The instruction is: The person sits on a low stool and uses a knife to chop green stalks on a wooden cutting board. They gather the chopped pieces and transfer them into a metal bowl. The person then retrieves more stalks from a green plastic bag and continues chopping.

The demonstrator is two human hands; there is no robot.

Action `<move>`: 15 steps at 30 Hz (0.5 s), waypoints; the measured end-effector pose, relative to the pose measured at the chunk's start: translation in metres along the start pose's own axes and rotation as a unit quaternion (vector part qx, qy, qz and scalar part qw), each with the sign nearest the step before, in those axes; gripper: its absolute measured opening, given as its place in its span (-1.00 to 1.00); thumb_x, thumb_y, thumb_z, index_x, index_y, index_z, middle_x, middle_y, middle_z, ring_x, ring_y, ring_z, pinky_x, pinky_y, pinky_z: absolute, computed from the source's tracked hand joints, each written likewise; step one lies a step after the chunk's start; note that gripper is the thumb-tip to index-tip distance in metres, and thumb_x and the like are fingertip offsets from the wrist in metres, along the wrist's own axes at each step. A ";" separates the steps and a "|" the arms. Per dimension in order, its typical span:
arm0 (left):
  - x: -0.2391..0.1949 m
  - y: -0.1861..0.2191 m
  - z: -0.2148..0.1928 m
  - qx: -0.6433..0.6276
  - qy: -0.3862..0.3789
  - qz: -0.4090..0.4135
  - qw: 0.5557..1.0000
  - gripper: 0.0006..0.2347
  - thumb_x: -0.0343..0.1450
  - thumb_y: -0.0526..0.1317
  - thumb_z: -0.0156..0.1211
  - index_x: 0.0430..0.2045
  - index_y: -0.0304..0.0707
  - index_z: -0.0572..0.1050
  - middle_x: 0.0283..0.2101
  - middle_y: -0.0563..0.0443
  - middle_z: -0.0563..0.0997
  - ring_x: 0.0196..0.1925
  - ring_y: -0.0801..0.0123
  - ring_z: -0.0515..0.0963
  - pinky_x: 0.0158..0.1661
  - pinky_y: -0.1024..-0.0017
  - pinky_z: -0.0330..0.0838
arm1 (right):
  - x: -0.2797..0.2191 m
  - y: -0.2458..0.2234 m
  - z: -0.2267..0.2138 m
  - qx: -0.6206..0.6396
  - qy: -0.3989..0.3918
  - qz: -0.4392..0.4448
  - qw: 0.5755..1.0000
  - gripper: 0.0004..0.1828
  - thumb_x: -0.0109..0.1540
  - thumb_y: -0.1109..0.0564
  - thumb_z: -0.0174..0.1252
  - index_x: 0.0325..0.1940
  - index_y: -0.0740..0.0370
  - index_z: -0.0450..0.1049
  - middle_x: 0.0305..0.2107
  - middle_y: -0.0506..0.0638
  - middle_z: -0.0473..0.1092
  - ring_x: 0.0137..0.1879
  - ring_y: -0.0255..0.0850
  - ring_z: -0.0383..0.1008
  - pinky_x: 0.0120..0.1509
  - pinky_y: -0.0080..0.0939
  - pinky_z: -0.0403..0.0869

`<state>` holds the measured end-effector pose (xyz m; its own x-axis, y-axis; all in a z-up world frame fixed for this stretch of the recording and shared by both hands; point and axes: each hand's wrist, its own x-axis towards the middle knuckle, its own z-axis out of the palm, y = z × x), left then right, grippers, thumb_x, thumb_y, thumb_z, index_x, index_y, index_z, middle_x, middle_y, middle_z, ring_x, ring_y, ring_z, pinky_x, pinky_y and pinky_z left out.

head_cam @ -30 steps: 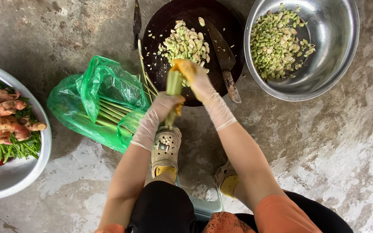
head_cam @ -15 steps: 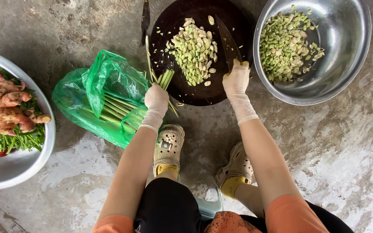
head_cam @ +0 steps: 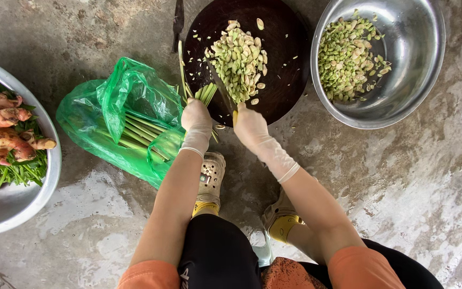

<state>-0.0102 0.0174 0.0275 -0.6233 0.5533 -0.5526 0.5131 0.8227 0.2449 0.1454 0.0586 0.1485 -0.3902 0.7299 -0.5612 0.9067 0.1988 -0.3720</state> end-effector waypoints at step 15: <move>-0.007 0.005 -0.015 -0.046 -0.045 -0.020 0.998 -0.79 0.53 -0.27 0.00 -0.02 -0.40 0.45 -0.05 -0.29 0.68 0.03 0.00 0.68 0.00 0.20 0.58 | 0.052 -0.013 0.060 -0.007 0.133 -0.035 0.990 -0.79 0.35 0.10 -0.06 -0.05 0.31 0.31 -0.45 0.28 0.52 -0.28 0.28 0.56 -0.19 0.26 0.51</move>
